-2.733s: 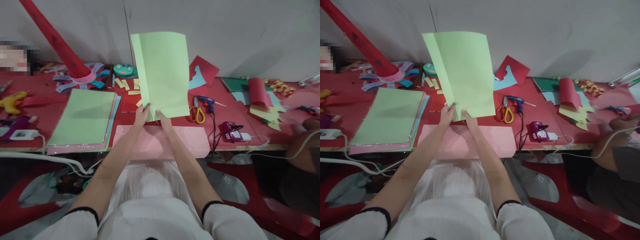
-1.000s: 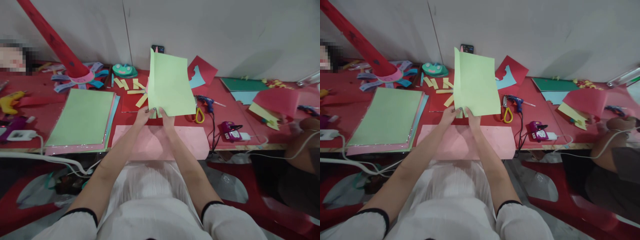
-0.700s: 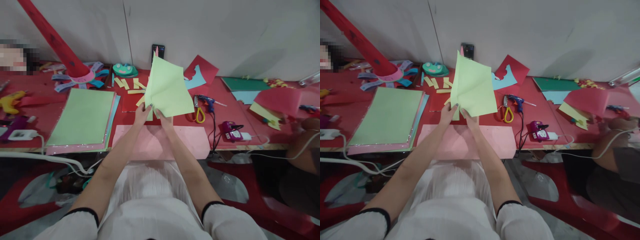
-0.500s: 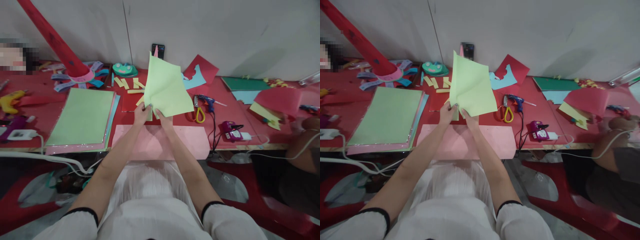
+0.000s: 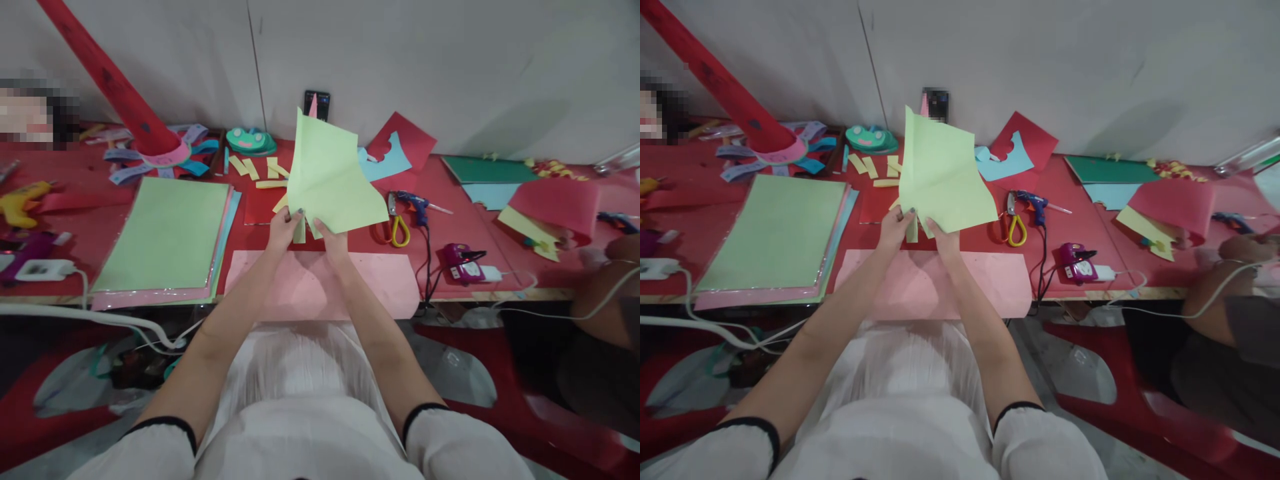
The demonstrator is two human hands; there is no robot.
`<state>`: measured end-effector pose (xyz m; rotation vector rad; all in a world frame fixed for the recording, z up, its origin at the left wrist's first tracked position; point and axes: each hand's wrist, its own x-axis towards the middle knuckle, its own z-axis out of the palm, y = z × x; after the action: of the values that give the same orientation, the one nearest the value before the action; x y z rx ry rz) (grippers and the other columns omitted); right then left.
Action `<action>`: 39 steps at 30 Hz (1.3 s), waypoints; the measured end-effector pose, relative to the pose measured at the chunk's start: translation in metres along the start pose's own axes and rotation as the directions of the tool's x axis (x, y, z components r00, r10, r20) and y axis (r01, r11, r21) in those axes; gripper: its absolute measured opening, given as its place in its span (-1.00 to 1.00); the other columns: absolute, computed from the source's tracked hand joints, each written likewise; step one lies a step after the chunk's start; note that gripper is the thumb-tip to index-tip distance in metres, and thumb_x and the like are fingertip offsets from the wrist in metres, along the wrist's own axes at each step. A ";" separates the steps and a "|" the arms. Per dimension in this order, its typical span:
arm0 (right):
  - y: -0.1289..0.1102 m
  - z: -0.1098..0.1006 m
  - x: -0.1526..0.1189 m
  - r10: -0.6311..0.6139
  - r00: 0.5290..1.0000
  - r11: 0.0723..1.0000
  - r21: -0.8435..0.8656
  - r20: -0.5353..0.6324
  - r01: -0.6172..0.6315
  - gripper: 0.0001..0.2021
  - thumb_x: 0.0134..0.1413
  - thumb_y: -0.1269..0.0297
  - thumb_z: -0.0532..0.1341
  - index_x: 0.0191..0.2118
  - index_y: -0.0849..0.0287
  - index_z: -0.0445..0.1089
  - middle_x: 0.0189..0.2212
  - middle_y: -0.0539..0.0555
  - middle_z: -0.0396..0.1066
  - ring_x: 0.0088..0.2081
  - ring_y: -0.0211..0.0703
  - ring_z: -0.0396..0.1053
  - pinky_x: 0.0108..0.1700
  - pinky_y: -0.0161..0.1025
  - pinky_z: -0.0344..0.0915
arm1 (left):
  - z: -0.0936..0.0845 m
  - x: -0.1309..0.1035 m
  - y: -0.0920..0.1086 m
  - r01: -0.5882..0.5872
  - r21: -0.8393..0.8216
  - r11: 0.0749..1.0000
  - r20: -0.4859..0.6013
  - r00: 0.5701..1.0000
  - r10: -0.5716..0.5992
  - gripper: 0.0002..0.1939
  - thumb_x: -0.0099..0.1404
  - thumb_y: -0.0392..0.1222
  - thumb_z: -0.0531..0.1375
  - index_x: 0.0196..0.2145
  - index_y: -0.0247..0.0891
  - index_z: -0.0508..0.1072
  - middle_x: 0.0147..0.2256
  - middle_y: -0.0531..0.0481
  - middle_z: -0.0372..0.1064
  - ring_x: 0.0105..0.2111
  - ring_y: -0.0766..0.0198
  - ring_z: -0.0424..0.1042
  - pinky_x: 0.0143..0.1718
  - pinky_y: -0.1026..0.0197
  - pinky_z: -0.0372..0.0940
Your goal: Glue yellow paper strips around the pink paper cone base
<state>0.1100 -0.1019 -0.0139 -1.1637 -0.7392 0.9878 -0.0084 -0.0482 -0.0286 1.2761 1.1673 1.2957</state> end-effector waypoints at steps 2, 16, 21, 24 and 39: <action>-0.001 0.000 0.000 -0.005 1.000 1.000 0.014 0.017 0.005 -0.55 -0.20 0.23 0.36 -0.09 0.07 0.36 -0.10 0.08 0.43 0.09 -0.04 0.30 0.10 0.00 0.31 | 0.000 0.000 -0.001 0.018 -0.024 1.000 0.010 1.000 -0.017 -0.64 0.08 0.13 0.25 -0.44 -0.25 0.33 -0.49 0.01 0.37 -0.45 0.27 0.39 -0.42 0.23 0.28; -0.007 0.004 -0.010 -0.025 0.990 1.000 0.017 0.142 0.023 -0.51 -0.23 0.22 0.38 -0.06 0.10 0.41 -0.07 0.08 0.45 0.10 -0.03 0.30 0.19 -0.01 0.21 | -0.006 0.004 0.006 -0.017 0.163 0.986 -0.134 0.990 0.039 -0.78 0.21 -0.03 0.16 -0.36 -0.26 0.40 -0.38 -0.06 0.44 -0.32 0.15 0.44 -0.27 0.12 0.34; -0.007 0.001 -0.004 0.004 0.993 1.000 0.021 -0.118 -0.002 -0.51 -0.14 0.09 0.32 -0.06 0.21 0.41 -0.03 0.12 0.43 0.09 -0.07 0.32 0.18 -0.09 0.22 | -0.009 0.004 0.007 -0.085 0.221 0.972 -0.173 0.977 0.124 -0.87 0.23 -0.15 0.15 -0.34 -0.25 0.41 -0.32 -0.06 0.45 -0.27 0.16 0.43 -0.21 0.14 0.31; -0.004 -0.005 0.003 0.035 0.969 0.998 -0.040 -0.246 -0.046 -0.54 -0.10 0.06 0.28 -0.13 0.32 0.44 -0.07 0.20 0.46 0.07 -0.03 0.34 0.12 -0.09 0.27 | -0.008 0.003 0.008 -0.103 0.210 0.972 -0.179 0.973 0.142 -0.90 0.24 -0.18 0.15 -0.35 -0.25 0.40 -0.34 -0.04 0.43 -0.26 0.18 0.41 -0.22 0.16 0.29; 0.004 -0.008 0.012 -0.024 0.952 0.993 -0.118 -0.306 -0.012 -0.70 -0.03 0.25 0.24 -0.21 0.40 0.45 -0.15 0.25 0.48 -0.05 -0.10 0.41 0.03 -0.18 0.32 | -0.003 0.000 0.004 -0.146 0.280 0.949 -0.201 0.958 0.207 -0.66 0.25 0.09 0.12 -0.48 -0.23 0.30 -0.51 0.04 0.26 -0.45 0.28 0.27 -0.37 0.21 0.21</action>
<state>0.1211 -0.0936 -0.0203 -1.3807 -0.5554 0.7411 -0.0117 -0.0487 -0.0246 1.4811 1.4518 1.4873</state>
